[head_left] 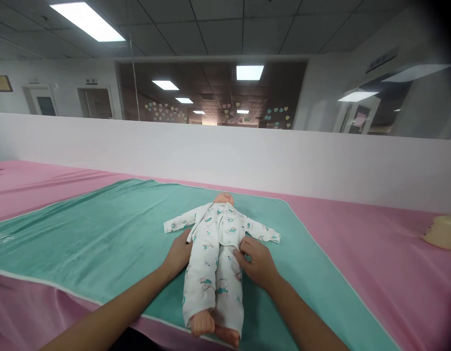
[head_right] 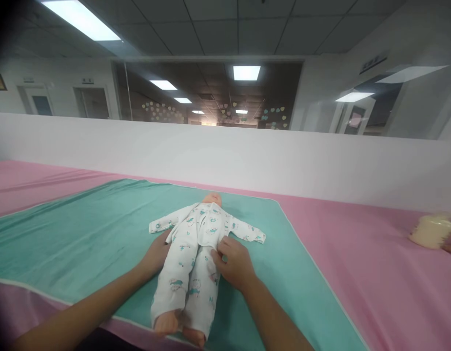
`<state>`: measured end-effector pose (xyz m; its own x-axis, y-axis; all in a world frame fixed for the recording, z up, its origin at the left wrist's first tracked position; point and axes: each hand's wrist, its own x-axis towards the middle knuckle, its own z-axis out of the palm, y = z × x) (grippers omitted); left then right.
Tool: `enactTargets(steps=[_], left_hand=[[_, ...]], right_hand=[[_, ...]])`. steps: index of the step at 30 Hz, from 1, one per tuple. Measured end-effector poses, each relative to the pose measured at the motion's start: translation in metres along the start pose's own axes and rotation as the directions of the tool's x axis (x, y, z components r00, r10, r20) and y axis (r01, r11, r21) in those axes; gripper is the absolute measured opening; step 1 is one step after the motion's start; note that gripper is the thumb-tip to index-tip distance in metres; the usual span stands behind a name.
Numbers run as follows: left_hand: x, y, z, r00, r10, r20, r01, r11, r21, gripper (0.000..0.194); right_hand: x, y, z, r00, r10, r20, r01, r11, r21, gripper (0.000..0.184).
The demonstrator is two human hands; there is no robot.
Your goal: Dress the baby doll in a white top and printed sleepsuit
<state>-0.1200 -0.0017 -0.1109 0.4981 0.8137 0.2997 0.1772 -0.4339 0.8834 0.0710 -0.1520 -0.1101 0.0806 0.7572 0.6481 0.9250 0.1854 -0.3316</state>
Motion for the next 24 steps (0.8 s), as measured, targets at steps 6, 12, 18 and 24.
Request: enactTargets(steps=[6,12,18,24], left_hand=[[-0.006,0.014,-0.036,0.992,-0.091,-0.085,0.081,0.990,-0.119,0.005],[-0.001,0.044,-0.052,0.957,-0.002,-0.291,-0.030,0.994,-0.104,0.020],[-0.030,0.043,-0.015,0.938,0.328,0.114,-0.347,0.901,0.260,0.012],[-0.051,0.037,0.005,0.732,0.516,0.444,-0.675,0.633,0.378,0.010]], right_hand=[[0.003,-0.009,0.005,0.994,-0.109,-0.026,0.109,0.994,0.009,0.028],[0.002,-0.008,0.008,0.983,-0.177,0.053,0.177,0.984,0.009,0.034],[0.003,-0.009,0.012,0.989,-0.139,-0.046,0.141,0.988,0.064,0.016],[0.003,-0.011,0.010,0.995,-0.081,-0.060,0.094,0.961,0.259,0.012]])
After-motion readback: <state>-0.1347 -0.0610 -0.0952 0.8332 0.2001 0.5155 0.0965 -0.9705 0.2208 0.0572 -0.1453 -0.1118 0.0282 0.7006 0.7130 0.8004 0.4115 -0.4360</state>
